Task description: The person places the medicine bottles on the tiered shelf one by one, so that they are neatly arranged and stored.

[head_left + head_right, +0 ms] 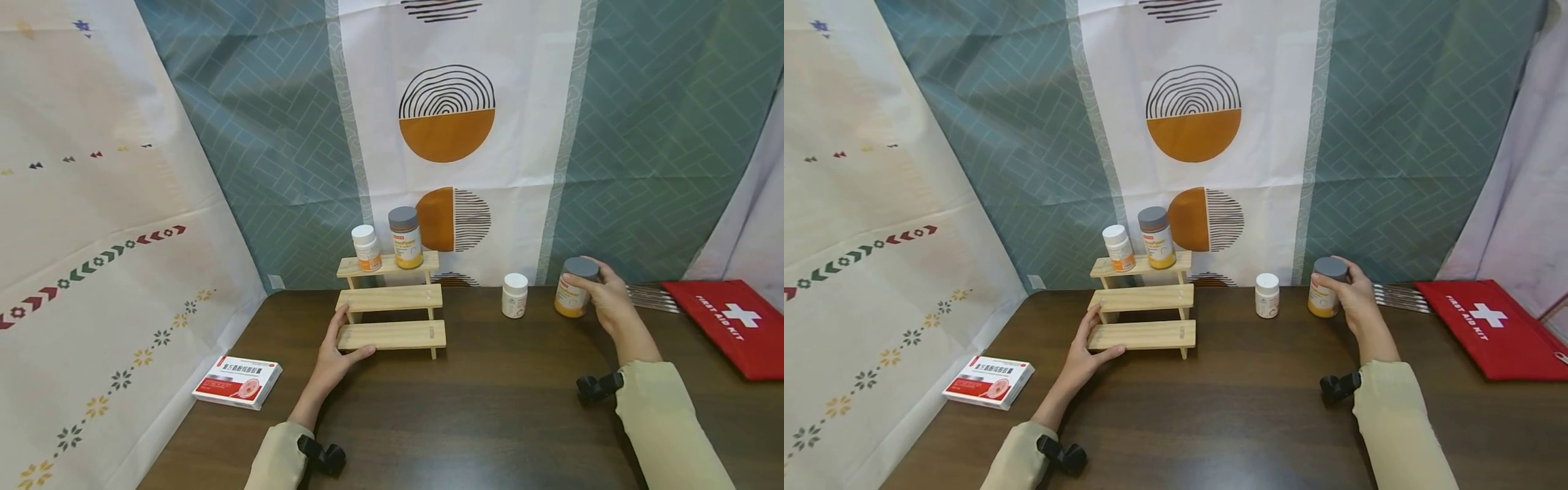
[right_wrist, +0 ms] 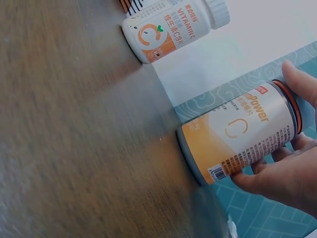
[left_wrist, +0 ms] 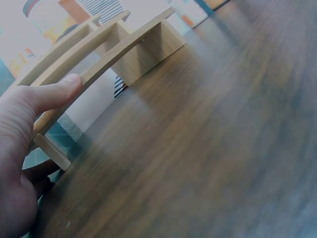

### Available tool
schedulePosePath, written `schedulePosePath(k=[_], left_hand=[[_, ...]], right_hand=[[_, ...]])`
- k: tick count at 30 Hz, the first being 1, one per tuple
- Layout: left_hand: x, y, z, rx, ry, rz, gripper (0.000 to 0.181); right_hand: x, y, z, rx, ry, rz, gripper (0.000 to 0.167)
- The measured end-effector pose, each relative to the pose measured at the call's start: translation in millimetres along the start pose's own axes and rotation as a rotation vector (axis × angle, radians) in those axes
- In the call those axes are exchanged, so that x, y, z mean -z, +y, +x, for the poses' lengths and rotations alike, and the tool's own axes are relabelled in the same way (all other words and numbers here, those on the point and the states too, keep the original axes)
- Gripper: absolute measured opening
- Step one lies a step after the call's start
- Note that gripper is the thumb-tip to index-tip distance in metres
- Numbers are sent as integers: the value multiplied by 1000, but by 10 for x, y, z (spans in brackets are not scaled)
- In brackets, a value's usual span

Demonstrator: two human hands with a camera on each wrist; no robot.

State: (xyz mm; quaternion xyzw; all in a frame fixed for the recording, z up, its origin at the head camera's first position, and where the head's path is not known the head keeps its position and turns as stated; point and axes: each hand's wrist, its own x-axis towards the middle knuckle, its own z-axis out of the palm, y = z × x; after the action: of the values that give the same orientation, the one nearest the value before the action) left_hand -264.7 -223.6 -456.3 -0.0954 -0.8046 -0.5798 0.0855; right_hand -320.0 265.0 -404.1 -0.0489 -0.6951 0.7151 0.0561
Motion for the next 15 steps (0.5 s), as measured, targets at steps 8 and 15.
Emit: schedulePosePath(k=[8, 15], left_hand=[[-7, -5, 8, -2, -5, -4, 94], [0, -8, 2, -5, -12, -4, 94]], right_hand=[[-6, -23, -6, -11, 55, -64, 66], [-14, -49, 1, -31, 73, -99, 78]])
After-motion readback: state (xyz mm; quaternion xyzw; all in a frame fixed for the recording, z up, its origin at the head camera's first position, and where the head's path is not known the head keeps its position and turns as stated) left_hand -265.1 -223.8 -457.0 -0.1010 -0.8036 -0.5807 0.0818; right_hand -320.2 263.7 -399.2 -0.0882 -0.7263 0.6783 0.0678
